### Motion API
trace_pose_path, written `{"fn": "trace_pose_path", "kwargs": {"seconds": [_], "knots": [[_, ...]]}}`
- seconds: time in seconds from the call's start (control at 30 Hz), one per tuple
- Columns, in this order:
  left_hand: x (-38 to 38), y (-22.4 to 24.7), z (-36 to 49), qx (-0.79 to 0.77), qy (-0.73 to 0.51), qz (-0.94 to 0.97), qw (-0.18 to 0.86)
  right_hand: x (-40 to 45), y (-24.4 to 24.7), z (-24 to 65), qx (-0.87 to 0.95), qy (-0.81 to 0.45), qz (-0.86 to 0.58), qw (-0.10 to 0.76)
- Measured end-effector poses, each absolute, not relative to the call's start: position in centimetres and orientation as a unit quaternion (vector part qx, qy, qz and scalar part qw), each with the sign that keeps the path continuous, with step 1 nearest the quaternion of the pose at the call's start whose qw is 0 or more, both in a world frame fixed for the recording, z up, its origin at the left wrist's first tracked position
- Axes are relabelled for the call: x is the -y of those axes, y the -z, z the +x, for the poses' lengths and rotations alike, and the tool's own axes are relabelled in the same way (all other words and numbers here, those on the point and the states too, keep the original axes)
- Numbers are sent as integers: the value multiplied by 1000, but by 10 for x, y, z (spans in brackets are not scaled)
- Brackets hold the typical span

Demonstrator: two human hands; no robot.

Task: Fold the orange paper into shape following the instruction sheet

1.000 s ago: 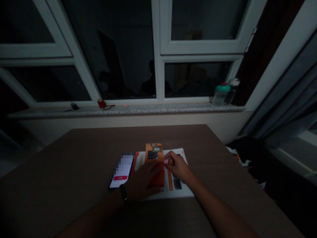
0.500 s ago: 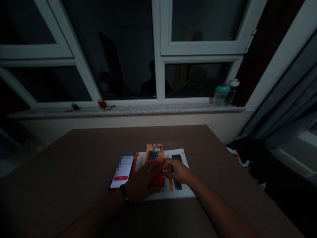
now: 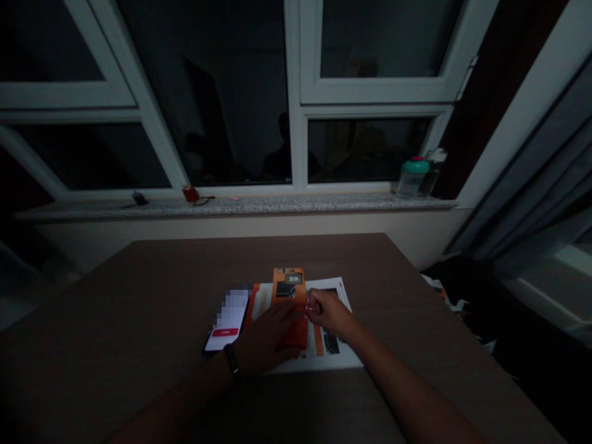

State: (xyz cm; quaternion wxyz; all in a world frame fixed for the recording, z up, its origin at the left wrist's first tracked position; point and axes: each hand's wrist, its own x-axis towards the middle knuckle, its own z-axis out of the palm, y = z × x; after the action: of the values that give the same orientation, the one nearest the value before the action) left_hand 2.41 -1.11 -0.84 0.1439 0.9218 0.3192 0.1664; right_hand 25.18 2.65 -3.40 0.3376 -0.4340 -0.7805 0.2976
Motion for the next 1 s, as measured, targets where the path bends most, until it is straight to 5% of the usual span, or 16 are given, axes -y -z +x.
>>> {"fn": "trace_pose_path", "kwargs": {"seconds": [0.2,0.6,1.0], "knots": [[11,10,24,-329,-157,920,143,-15,33,254,804,-332,-398,293],[9,17,24,-358,-148,915,112,-23,35,247,789,-261,-435,345],[9,16,23,-346,-161,915,129,-11,26,256,810,-345,-393,266]]}}
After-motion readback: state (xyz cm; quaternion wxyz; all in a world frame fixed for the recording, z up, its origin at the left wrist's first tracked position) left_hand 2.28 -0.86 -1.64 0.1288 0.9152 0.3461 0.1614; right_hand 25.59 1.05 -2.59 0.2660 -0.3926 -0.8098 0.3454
